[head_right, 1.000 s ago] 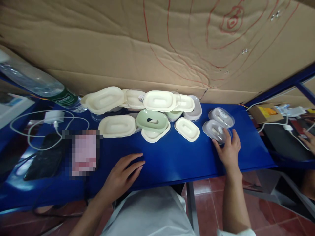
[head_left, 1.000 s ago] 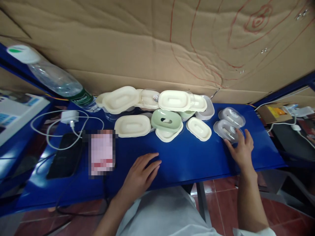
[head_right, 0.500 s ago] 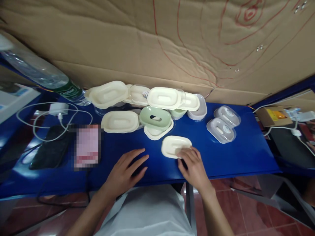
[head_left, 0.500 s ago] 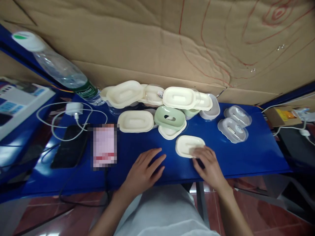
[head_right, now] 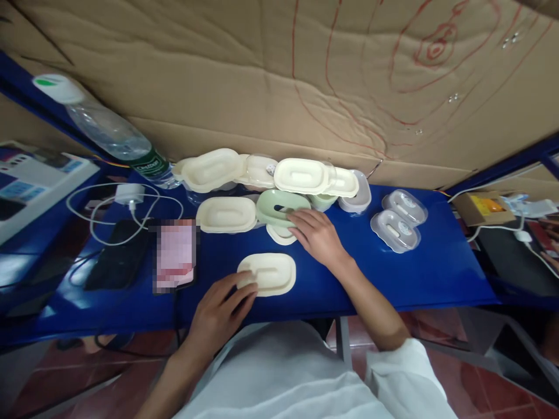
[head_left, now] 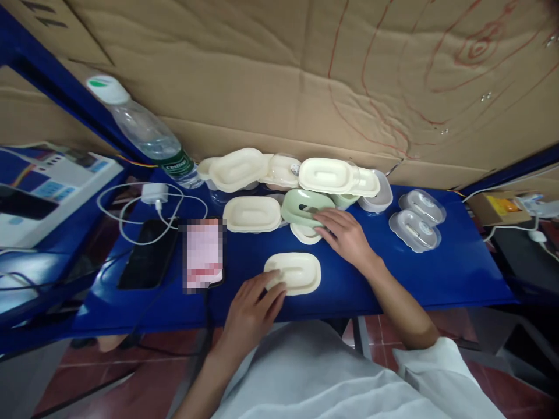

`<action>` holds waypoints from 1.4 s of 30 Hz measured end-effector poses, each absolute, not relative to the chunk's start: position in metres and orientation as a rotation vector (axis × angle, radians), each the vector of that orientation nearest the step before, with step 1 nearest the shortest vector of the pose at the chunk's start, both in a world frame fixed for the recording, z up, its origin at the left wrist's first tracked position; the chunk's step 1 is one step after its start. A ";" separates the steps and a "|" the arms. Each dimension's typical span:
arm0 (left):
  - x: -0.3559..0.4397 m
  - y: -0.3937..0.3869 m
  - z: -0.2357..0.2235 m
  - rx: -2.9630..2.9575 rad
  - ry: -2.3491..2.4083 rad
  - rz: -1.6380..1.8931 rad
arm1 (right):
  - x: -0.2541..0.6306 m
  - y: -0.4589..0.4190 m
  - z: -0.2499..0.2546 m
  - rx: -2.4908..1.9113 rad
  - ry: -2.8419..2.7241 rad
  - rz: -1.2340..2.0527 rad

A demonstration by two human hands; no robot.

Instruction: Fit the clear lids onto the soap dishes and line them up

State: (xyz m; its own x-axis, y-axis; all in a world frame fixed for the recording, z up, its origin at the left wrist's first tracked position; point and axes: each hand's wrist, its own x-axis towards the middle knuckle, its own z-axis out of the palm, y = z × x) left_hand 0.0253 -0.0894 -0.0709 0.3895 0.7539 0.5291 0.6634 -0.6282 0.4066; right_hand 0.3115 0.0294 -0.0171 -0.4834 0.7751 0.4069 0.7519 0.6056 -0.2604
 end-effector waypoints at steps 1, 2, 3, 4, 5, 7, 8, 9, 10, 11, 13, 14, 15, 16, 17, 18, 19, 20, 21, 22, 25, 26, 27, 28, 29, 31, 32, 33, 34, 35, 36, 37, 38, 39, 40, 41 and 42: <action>0.021 -0.093 -0.073 2.482 1.350 1.088 | 0.312 0.019 -0.015 -1.153 -2.326 0.055; 0.017 -0.096 -0.076 2.455 1.404 1.116 | 0.312 0.005 -0.014 -1.101 -2.313 0.057; 0.014 -0.099 -0.078 2.433 1.440 1.150 | 0.312 -0.011 -0.012 -1.055 -2.308 0.067; 0.012 -0.101 -0.081 2.421 1.451 1.189 | 0.311 -0.027 -0.012 -1.020 -2.315 0.089; 0.011 -0.103 -0.083 2.414 1.444 1.229 | 0.309 -0.043 -0.013 -0.998 -2.322 0.116; 0.011 -0.104 -0.086 2.417 1.396 1.291 | 0.303 -0.071 -0.020 -0.978 -2.338 0.165; 0.011 -0.104 -0.086 2.428 1.367 1.306 | 0.299 -0.081 -0.025 -0.981 -2.347 0.179; 0.011 -0.103 -0.085 2.444 1.338 1.315 | 0.295 -0.089 -0.029 -0.991 -2.352 0.188; 0.012 -0.103 -0.084 2.461 1.315 1.313 | 0.291 -0.094 -0.034 -1.008 -2.354 0.193; 0.012 -0.102 -0.083 2.482 1.296 1.293 | 0.288 -0.096 -0.038 -1.025 -2.352 0.193; 0.013 -0.099 -0.080 2.534 1.267 1.197 | 0.283 -0.097 -0.043 -1.046 -2.352 0.188; 0.013 -0.098 -0.078 2.550 1.258 1.134 | 0.281 -0.096 -0.043 -1.050 -2.354 0.185; 0.013 -0.097 -0.078 2.551 1.253 1.084 | 0.280 -0.094 -0.043 -1.049 -2.362 0.183; 0.013 -0.097 -0.078 2.532 1.250 1.060 | 0.278 -0.093 -0.043 -1.044 -2.374 0.184; 0.012 -0.097 -0.078 2.496 1.251 1.064 | 0.277 -0.091 -0.042 -1.038 -2.384 0.190; 0.012 -0.097 -0.079 2.448 1.257 1.081 | 0.276 -0.090 -0.042 -1.032 -2.393 0.202; 0.011 -0.097 -0.081 2.400 1.263 1.101 | 0.276 -0.089 -0.042 -1.027 -2.399 0.218; 0.011 -0.097 -0.082 2.362 1.267 1.118 | 0.276 -0.088 -0.043 -1.025 -2.403 0.237; 0.010 -0.097 -0.084 2.341 1.264 1.127 | 0.277 -0.088 -0.044 -1.024 -2.403 0.258; 0.009 -0.097 -0.085 2.339 1.253 1.129 | 0.278 -0.088 -0.045 -1.024 -2.400 0.278; 0.009 -0.096 -0.087 2.388 1.213 1.115 | 0.282 -0.088 -0.052 -1.016 -2.378 0.306; 0.009 -0.096 -0.087 2.400 1.207 1.108 | 0.284 -0.089 -0.054 -1.013 -2.374 0.299; 0.009 -0.096 -0.086 2.407 1.205 1.103 | 0.284 -0.090 -0.056 -1.012 -2.373 0.287; 0.009 -0.096 -0.086 2.417 1.201 1.097 | 0.285 -0.091 -0.058 -1.010 -2.378 0.275; 0.008 -0.096 -0.085 2.433 1.194 1.086 | 0.285 -0.092 -0.059 -1.008 -2.386 0.264; 0.008 -0.096 -0.084 2.481 1.181 1.045 | 0.284 -0.095 -0.062 -1.003 -2.394 0.244; 0.008 -0.096 -0.084 2.505 1.172 1.025 | 0.284 -0.096 -0.063 -1.005 -2.392 0.239; 0.008 -0.096 -0.084 2.523 1.164 1.012 | 0.285 -0.097 -0.063 -1.003 -2.391 0.241; 0.008 -0.096 -0.085 2.532 1.157 1.002 | 0.286 -0.097 -0.063 -0.998 -2.390 0.248; 0.008 -0.096 -0.085 2.531 1.153 0.997 | 0.289 -0.096 -0.062 -0.992 -2.391 0.254; 0.008 -0.096 -0.085 2.525 1.151 0.991 | 0.293 -0.093 -0.060 -0.998 -2.387 0.251; 0.009 -0.096 -0.084 2.518 1.152 0.985 | 0.299 -0.088 -0.057 -1.024 -2.373 0.235; 0.009 -0.095 -0.084 2.506 1.158 0.980 | 0.305 -0.081 -0.054 -1.076 -2.348 0.204; 0.010 -0.095 -0.084 2.493 1.163 0.978 | 0.312 -0.073 -0.051 -1.154 -2.317 0.159; 0.010 -0.094 -0.083 2.481 1.168 0.978 | 0.319 -0.063 -0.048 -1.244 -2.289 0.105; 0.011 -0.094 -0.082 2.471 1.171 0.981 | 0.324 -0.052 -0.046 -1.325 -2.274 0.046; 0.012 -0.094 -0.081 2.463 1.175 0.987 | 0.329 -0.041 -0.045 -1.387 -2.277 -0.008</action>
